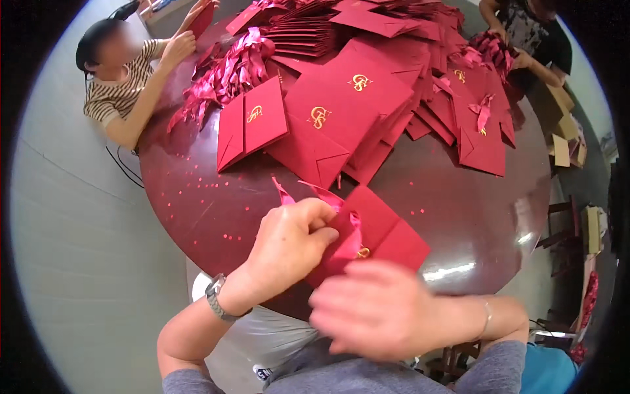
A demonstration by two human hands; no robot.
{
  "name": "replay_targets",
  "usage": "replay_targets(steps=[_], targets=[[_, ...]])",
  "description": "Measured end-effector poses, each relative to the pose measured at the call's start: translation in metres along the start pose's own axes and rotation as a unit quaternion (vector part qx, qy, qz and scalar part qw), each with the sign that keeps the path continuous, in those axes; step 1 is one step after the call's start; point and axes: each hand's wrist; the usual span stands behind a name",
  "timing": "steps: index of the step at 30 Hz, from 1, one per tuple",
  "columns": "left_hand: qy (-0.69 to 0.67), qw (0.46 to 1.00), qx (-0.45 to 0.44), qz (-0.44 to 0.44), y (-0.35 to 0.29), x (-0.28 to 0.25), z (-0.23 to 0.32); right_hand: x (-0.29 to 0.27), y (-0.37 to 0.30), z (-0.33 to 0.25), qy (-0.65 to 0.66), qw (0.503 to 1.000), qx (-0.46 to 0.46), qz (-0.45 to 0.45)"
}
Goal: The person threads ribbons through the holes of paper gift bags by hand to create handles, gathers the assembled bags into a stack, and helps place them into a plastic bag.
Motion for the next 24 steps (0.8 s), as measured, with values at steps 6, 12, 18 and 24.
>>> replay_targets(steps=[6, 12, 18, 24], targets=[[-0.023, 0.992, 0.118, 0.031, -0.018, -0.003, 0.01, -0.057, 0.046, 0.063, 0.007, 0.939, 0.344, -0.026], [-0.101, 0.986, 0.132, -0.013, -0.013, -0.001, 0.003, -0.041, 0.046, 0.081, 0.203, 0.88, 0.429, 0.02], [-0.157, 0.981, 0.084, -0.076, -0.013, 0.001, -0.012, -0.022, 0.03, 0.103, 0.203, 0.842, 0.489, 0.105], [-0.185, 0.976, 0.071, -0.096, -0.014, 0.003, -0.011, -0.027, 0.022, 0.109, 0.312, 0.75, 0.544, 0.211]])
Point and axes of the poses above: each hand's wrist, its own y-axis towards the middle knuckle, its own x-axis out of the palm, z = x × y, and after that the axes turned 7 degrees about y, right-handed
